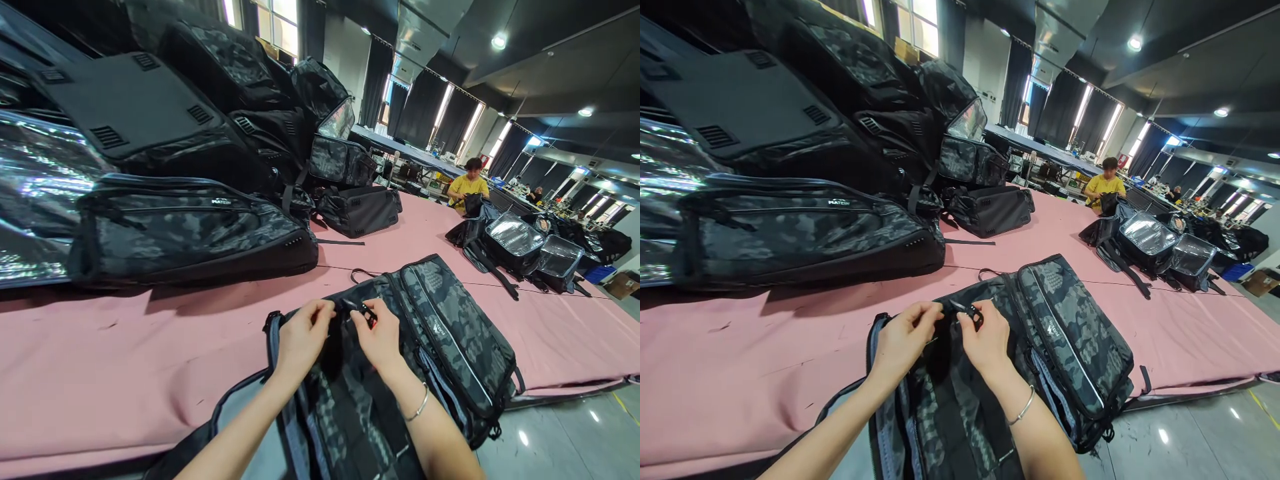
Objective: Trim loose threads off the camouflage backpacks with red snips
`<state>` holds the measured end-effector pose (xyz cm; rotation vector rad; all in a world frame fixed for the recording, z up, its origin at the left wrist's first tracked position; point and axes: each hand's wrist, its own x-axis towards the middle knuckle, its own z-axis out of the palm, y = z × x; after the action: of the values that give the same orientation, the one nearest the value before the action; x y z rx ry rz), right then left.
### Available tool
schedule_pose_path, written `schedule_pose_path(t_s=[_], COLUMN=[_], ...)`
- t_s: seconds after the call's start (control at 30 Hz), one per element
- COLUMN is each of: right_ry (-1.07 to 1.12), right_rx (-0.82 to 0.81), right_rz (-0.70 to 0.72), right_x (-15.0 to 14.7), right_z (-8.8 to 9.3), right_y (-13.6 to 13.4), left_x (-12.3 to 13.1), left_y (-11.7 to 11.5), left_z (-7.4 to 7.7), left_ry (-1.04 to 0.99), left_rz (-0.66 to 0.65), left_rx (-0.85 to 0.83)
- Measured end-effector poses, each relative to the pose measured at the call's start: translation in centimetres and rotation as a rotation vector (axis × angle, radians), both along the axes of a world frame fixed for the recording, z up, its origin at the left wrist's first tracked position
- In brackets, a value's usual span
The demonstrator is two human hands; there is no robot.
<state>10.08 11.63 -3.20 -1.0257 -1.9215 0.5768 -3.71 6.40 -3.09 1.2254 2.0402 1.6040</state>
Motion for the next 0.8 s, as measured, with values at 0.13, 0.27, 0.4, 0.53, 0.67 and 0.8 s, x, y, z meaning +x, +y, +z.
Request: schedule_pose_path(t_s=[0.13,0.27,0.4,0.53,0.67,0.8], right_ry=[0.273,0.337,0.263,0.107,-0.079,-0.329], right_rx=[-0.1,-0.126,-0.152,-0.197,-0.194,-0.063], right_rz=[-0.045,-0.062,-0.03,0.021,0.111,0.155], right_x=[0.1,0.3,1.2,2.1,2.0,1.2], right_z=[0.6,0.9,0.5,-0.4,-0.7,-0.5], right_y=[0.4,1.0,1.1,0.8,-0.2,-1.2], left_x=[-0.8,-1.5,-3.0,-4.7,-5.1,-4.6], left_y=[1.0,4.7,7.8,5.7,-0.2,-4.0], left_z=[1.1,2.0,1.8,1.4,0.1,-1.9], left_ry=[0.101,0.331,0.532,0.636,0.742,0.845], left_rz=[0.053,-0.192,-0.348,-0.268,-0.243,-0.186], left_rx=[0.098,0.136,0.136,0.161,0.133,0.018])
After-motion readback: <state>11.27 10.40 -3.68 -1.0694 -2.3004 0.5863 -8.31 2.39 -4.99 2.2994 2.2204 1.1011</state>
